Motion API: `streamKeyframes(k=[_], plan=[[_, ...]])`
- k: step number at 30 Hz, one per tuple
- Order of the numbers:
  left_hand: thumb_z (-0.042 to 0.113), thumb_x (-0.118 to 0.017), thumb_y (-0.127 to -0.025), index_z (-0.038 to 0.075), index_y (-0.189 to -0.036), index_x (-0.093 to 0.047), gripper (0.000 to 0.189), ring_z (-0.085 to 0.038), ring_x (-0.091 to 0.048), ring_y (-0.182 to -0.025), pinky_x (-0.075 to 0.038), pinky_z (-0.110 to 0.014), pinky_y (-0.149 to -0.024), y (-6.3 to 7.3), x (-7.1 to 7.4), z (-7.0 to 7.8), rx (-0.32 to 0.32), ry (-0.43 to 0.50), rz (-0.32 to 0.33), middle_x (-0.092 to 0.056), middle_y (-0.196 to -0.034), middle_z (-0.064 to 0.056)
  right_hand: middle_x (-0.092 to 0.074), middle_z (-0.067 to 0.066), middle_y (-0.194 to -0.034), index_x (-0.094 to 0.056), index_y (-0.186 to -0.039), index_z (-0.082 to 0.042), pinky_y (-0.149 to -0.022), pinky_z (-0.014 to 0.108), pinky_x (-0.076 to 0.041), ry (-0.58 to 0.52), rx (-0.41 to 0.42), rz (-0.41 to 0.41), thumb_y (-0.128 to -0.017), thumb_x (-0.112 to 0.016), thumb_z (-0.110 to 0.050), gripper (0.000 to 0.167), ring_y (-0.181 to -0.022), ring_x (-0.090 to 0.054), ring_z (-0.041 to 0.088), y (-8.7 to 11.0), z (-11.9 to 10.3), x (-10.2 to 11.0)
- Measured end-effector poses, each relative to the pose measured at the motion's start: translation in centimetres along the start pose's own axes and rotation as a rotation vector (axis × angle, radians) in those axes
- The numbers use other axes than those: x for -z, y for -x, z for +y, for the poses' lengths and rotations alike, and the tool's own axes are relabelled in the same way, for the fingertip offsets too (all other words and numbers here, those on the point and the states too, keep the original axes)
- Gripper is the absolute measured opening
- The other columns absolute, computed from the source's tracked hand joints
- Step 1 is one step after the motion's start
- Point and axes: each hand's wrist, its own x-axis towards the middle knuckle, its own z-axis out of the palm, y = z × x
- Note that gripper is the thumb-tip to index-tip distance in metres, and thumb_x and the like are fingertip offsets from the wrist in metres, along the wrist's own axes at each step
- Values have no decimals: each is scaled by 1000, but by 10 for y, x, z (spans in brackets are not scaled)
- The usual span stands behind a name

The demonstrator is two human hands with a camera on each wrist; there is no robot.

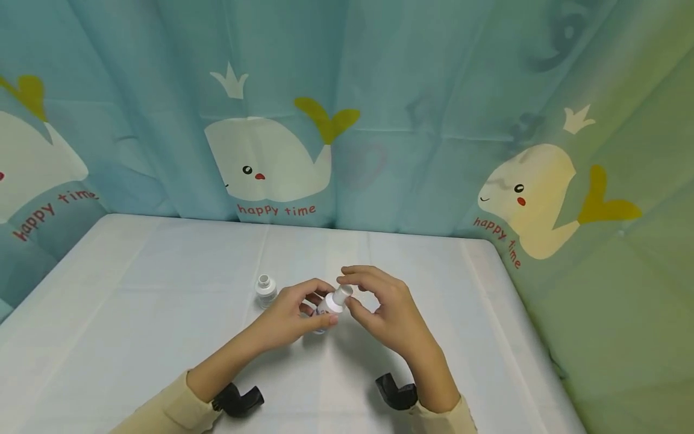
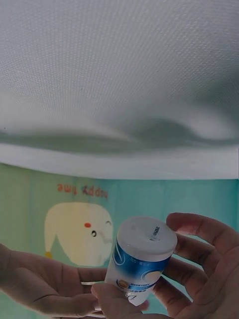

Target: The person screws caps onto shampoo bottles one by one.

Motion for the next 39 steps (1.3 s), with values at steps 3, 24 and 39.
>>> streamKeyframes(k=[3, 24, 39], plan=[[28, -79, -86, 23, -117, -64, 35, -9, -63, -92, -55, -28, -75, 0, -1, 1, -5, -3, 1, -67, -104, 14, -70, 1, -121, -72, -111, -14, -80, 30, -58, -3, 14, 11, -85, -74, 0, 30, -104, -69, 16, 0, -1, -1], [33, -78, -88, 21, -121, -64, 38, -8, -63, -94, -55, -27, -75, 1, -1, 3, -43, -28, 11, -66, -107, 15, -70, 2, -117, -73, -111, -13, -79, 24, -56, -13, 51, 37, -83, -77, 0, 31, -101, -68, 16, 2, -2, -7], [29, -82, -84, 18, -120, -66, 41, -9, -61, -97, -55, -27, -75, 1, 4, 1, -69, -55, 29, -67, -112, 10, -70, -3, -109, -72, -112, -16, -65, 19, -49, -56, 29, -59, -84, -67, 6, 36, -90, -62, 11, -1, -4, -3]])
